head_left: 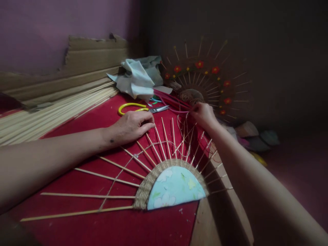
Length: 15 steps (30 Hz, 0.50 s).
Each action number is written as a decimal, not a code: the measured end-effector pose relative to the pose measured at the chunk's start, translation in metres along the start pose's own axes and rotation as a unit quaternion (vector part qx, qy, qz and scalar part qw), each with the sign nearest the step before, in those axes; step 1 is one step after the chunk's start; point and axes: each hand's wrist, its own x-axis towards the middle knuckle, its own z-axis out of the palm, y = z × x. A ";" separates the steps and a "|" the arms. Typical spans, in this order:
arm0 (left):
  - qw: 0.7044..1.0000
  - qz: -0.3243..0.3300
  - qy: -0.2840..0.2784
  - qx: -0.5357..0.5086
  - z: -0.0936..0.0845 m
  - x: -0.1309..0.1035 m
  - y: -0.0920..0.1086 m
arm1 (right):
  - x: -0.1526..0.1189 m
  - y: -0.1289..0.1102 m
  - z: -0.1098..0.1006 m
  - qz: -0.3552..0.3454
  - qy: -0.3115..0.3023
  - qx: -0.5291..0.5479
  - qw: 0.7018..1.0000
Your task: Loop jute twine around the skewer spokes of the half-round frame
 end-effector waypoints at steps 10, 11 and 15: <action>1.000 0.010 -0.004 0.004 -0.001 0.001 0.001 | -0.012 0.020 -0.010 0.124 -0.050 0.253 0.958; 1.000 0.010 -0.004 0.005 -0.001 0.001 0.001 | -0.014 0.019 -0.014 0.115 -0.048 0.246 0.961; 1.000 0.006 -0.009 0.007 0.000 0.001 0.002 | -0.031 0.014 -0.032 0.030 0.128 0.093 0.987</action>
